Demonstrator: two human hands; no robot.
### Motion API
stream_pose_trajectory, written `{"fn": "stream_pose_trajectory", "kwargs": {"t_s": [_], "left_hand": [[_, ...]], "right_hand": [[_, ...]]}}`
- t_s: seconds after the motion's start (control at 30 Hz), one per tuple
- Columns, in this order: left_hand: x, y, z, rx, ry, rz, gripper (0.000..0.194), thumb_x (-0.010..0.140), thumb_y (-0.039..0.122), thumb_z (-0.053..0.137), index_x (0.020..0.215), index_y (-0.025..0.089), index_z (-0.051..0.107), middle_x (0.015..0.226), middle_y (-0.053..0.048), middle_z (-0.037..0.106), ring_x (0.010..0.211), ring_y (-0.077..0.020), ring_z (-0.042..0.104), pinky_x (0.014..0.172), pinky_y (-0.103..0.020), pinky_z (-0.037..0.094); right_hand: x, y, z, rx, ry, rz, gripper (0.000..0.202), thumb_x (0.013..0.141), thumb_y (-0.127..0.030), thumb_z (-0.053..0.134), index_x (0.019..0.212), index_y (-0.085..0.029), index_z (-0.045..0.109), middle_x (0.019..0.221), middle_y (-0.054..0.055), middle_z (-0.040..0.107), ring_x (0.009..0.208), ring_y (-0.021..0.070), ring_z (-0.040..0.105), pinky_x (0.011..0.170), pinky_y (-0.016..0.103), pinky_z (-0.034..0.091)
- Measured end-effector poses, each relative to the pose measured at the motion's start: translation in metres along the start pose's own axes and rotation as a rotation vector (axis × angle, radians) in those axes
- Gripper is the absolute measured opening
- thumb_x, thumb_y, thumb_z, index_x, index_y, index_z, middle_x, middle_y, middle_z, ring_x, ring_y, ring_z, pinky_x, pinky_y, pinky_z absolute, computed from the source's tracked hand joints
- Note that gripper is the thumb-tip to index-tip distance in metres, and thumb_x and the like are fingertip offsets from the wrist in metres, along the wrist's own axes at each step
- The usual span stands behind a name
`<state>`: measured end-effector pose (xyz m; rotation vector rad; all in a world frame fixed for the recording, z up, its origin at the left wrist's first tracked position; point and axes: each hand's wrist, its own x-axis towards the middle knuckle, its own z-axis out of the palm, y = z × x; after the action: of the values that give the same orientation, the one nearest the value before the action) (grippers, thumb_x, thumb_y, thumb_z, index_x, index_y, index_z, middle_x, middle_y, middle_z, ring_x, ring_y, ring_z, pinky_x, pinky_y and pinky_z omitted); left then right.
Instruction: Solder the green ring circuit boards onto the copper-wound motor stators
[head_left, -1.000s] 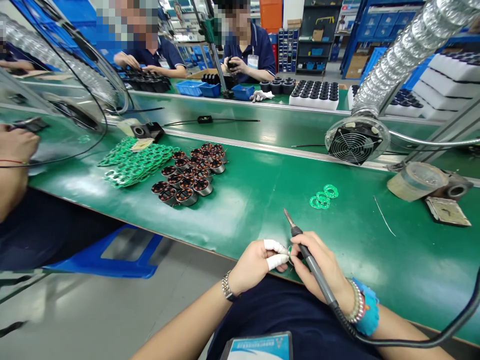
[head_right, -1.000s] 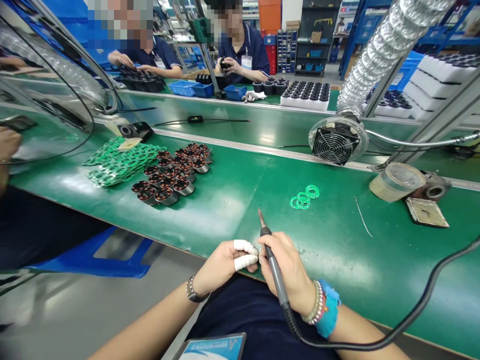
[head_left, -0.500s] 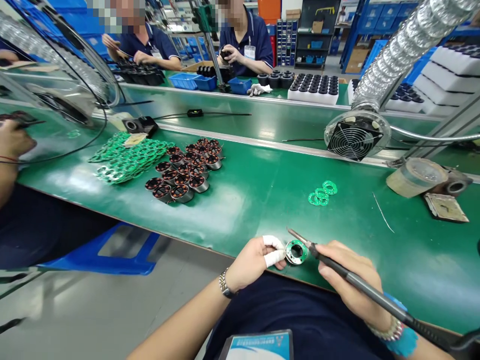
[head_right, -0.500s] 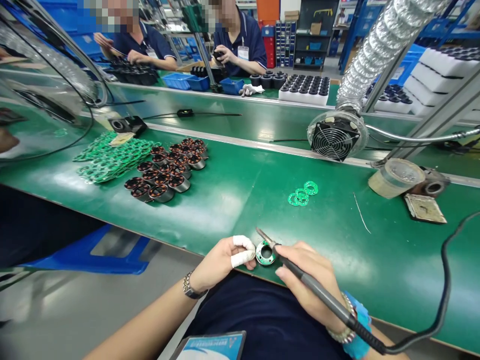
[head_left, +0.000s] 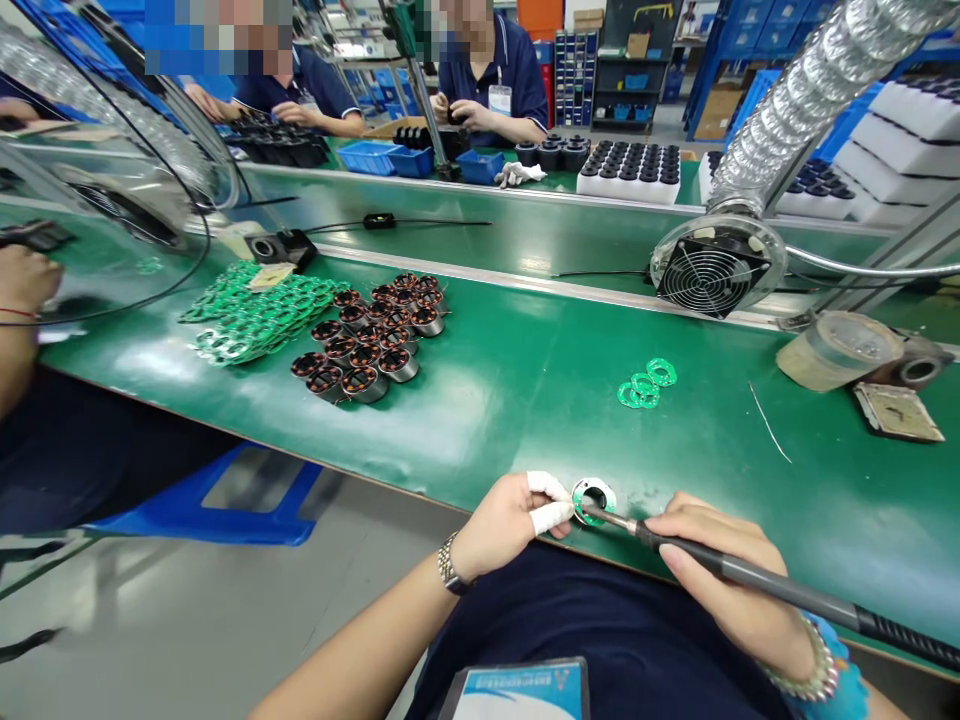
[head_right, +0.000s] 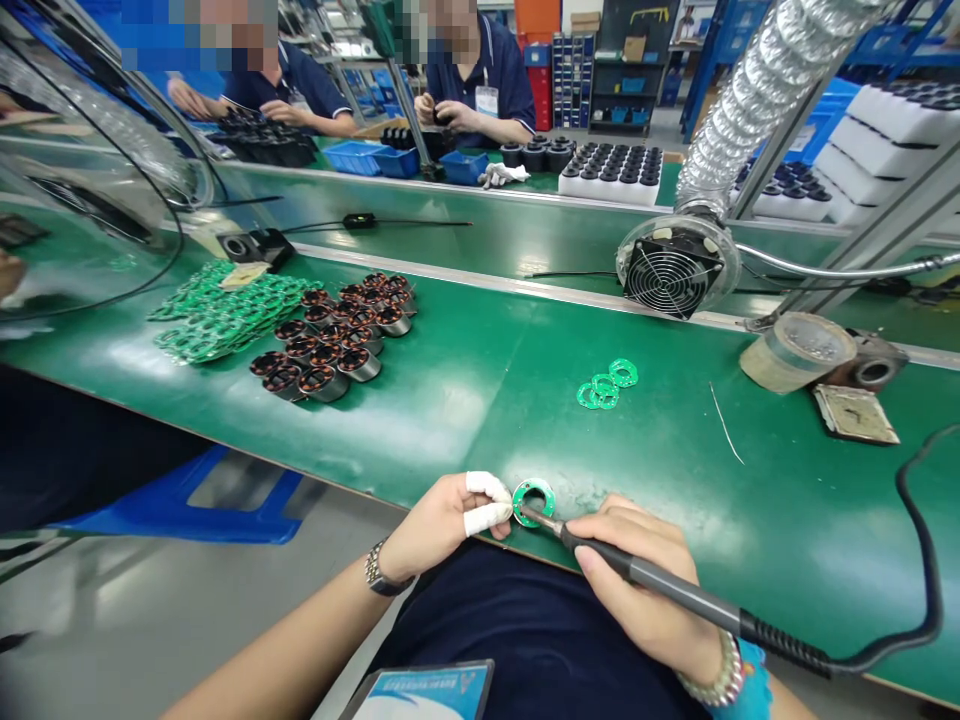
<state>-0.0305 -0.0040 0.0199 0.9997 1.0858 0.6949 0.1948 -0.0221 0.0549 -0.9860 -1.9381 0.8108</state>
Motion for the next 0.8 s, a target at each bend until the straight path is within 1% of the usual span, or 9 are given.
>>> {"fn": "stream_pose_trajectory", "kwargs": {"t_s": [0.13, 0.4, 0.5, 0.63, 0.7, 0.77, 0.8], "left_hand": [[0.000, 0.000, 0.000, 0.018, -0.006, 0.004, 0.020, 0.067, 0.029, 0.069, 0.070, 0.012, 0.059, 0.059, -0.001, 0.063, 0.057, -0.0116, 0.059, 0.060, -0.025, 0.047], [0.001, 0.001, -0.001, 0.070, 0.017, -0.014, 0.018, 0.065, 0.028, 0.070, 0.069, 0.013, 0.059, 0.060, -0.001, 0.061, 0.059, -0.0132, 0.060, 0.060, -0.025, 0.048], [0.000, 0.004, 0.000, 0.098, 0.017, -0.021, 0.017, 0.066, 0.028, 0.069, 0.068, 0.013, 0.059, 0.060, -0.001, 0.061, 0.058, -0.0131, 0.060, 0.060, -0.025, 0.048], [0.000, 0.007, 0.000, 0.109, 0.006, -0.028, 0.019, 0.065, 0.029, 0.070, 0.067, 0.013, 0.060, 0.059, -0.001, 0.061, 0.056, -0.0125, 0.059, 0.058, -0.025, 0.048], [0.000, 0.007, 0.000, 0.109, 0.001, -0.031, 0.020, 0.064, 0.029, 0.070, 0.066, 0.013, 0.060, 0.060, -0.001, 0.061, 0.056, -0.0122, 0.059, 0.058, -0.024, 0.048], [0.001, 0.008, 0.000, 0.109, 0.002, -0.036, 0.020, 0.064, 0.030, 0.071, 0.066, 0.013, 0.059, 0.060, -0.001, 0.061, 0.056, -0.0124, 0.059, 0.058, -0.024, 0.048], [0.001, 0.008, 0.000, 0.109, 0.000, -0.037, 0.020, 0.064, 0.029, 0.071, 0.066, 0.013, 0.059, 0.060, 0.000, 0.060, 0.056, -0.0125, 0.059, 0.059, -0.024, 0.048]], "right_hand": [[0.000, 0.000, 0.001, 0.005, -0.008, 0.001, 0.018, 0.079, -0.010, 0.056, 0.091, -0.020, 0.066, 0.074, 0.004, 0.066, 0.065, 0.0157, 0.061, 0.060, 0.027, 0.050], [0.005, -0.005, 0.001, 0.013, -0.034, -0.026, 0.018, 0.080, -0.010, 0.054, 0.091, -0.019, 0.066, 0.068, 0.004, 0.064, 0.059, 0.0156, 0.059, 0.052, 0.027, 0.048], [0.005, -0.006, -0.001, 0.004, -0.020, -0.043, 0.019, 0.080, -0.011, 0.054, 0.091, -0.019, 0.066, 0.068, 0.004, 0.065, 0.059, 0.0157, 0.059, 0.052, 0.027, 0.048], [0.002, -0.002, -0.005, -0.044, 0.027, -0.027, 0.019, 0.081, -0.014, 0.055, 0.096, -0.021, 0.064, 0.075, 0.004, 0.066, 0.066, 0.0165, 0.062, 0.059, 0.027, 0.051], [0.004, 0.003, -0.006, -0.041, 0.025, -0.040, 0.020, 0.083, -0.015, 0.054, 0.101, -0.022, 0.061, 0.074, 0.002, 0.066, 0.066, 0.0153, 0.063, 0.061, 0.026, 0.052], [0.010, 0.009, -0.003, -0.042, -0.039, -0.077, 0.021, 0.085, -0.014, 0.051, 0.104, -0.022, 0.058, 0.076, 0.002, 0.066, 0.071, 0.0151, 0.064, 0.066, 0.026, 0.053], [0.014, 0.012, 0.000, -0.046, -0.098, -0.102, 0.022, 0.086, -0.014, 0.051, 0.105, -0.021, 0.057, 0.081, 0.004, 0.066, 0.078, 0.0158, 0.064, 0.071, 0.027, 0.053]]}}
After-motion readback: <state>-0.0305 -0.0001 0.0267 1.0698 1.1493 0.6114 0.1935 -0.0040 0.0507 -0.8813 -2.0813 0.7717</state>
